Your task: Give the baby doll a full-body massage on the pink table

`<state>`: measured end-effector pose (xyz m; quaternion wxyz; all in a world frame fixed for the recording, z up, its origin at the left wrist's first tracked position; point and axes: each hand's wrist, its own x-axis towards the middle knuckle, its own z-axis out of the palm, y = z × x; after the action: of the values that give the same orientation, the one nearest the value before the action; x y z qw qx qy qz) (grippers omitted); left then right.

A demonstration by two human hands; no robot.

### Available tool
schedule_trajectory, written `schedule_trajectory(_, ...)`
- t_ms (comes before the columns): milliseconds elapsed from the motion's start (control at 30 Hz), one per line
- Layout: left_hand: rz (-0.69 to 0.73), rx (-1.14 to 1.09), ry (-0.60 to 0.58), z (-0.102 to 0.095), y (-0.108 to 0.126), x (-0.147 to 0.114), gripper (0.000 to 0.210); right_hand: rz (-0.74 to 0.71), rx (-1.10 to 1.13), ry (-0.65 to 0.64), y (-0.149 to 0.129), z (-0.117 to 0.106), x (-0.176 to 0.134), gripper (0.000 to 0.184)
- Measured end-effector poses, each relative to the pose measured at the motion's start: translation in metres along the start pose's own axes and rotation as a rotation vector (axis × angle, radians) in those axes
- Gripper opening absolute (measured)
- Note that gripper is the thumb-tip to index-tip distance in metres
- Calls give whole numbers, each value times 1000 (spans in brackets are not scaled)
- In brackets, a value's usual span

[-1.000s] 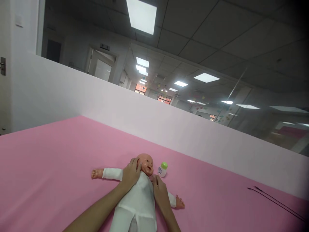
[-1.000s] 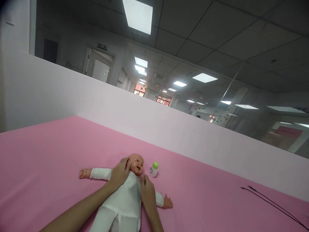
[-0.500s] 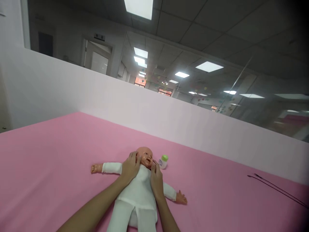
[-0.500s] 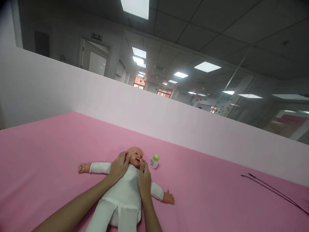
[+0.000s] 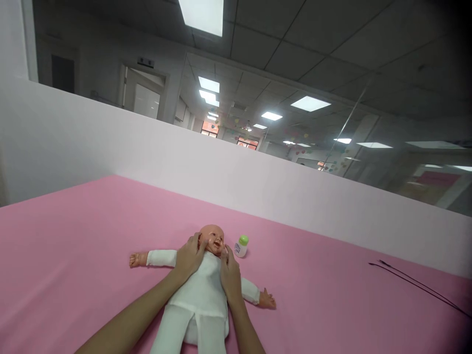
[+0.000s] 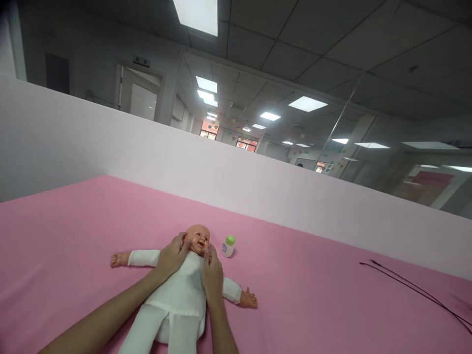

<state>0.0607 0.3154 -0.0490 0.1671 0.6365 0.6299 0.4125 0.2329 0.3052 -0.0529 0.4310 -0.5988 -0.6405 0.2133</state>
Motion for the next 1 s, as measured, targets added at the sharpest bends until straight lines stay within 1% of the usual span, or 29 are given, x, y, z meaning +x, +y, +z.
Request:
schedule_trajectory(100,66,77,-63,-2,-13,-3,60,29,-49,-12,5,0,0,68)
schedule_trajectory(200,158,221,-102,-12,-31,-7,62,23,-122,-22,13,-1,3,64)
schedule_trajectory(300,232,372,-89,-24,-51,-11,60,0,-242,-16,21,-5,5,62)
schedule_trajectory(433,261,440,-64,-33,-70,-14,60,-106,-523,-11,34,-20,-4,57)
schedule_trajectory(500,252,450,-43,-32,-71,-14,57,-185,-652,-18,40,-31,-11,53)
schedule_trajectory(533,241,443,-33,-31,-68,-14,55,-216,-666,-10,42,-36,-15,52)
schedule_trajectory(600,231,386,-32,-26,-60,-15,53,-250,-563,27,46,-42,-21,55)
schedule_trajectory(667,247,271,-74,-20,-51,-17,57,-245,-380,42,46,-42,-27,63)
schedule_trajectory(733,279,149,-136,-15,-44,-22,64,-228,-255,-2,43,-36,-33,68)
schedule_trajectory(767,299,108,-164,-14,-42,-25,68,-231,-232,-34,41,-32,-36,67)
schedule_trajectory(833,327,83,-211,-14,-42,-31,72,-248,-252,-75,37,-25,-42,63)
schedule_trajectory(900,342,132,-239,-19,-45,-36,72,-253,-326,-72,34,-23,-46,60)
schedule_trajectory(1000,355,289,-225,-34,-54,-41,69,-218,-489,-17,36,-33,-48,55)
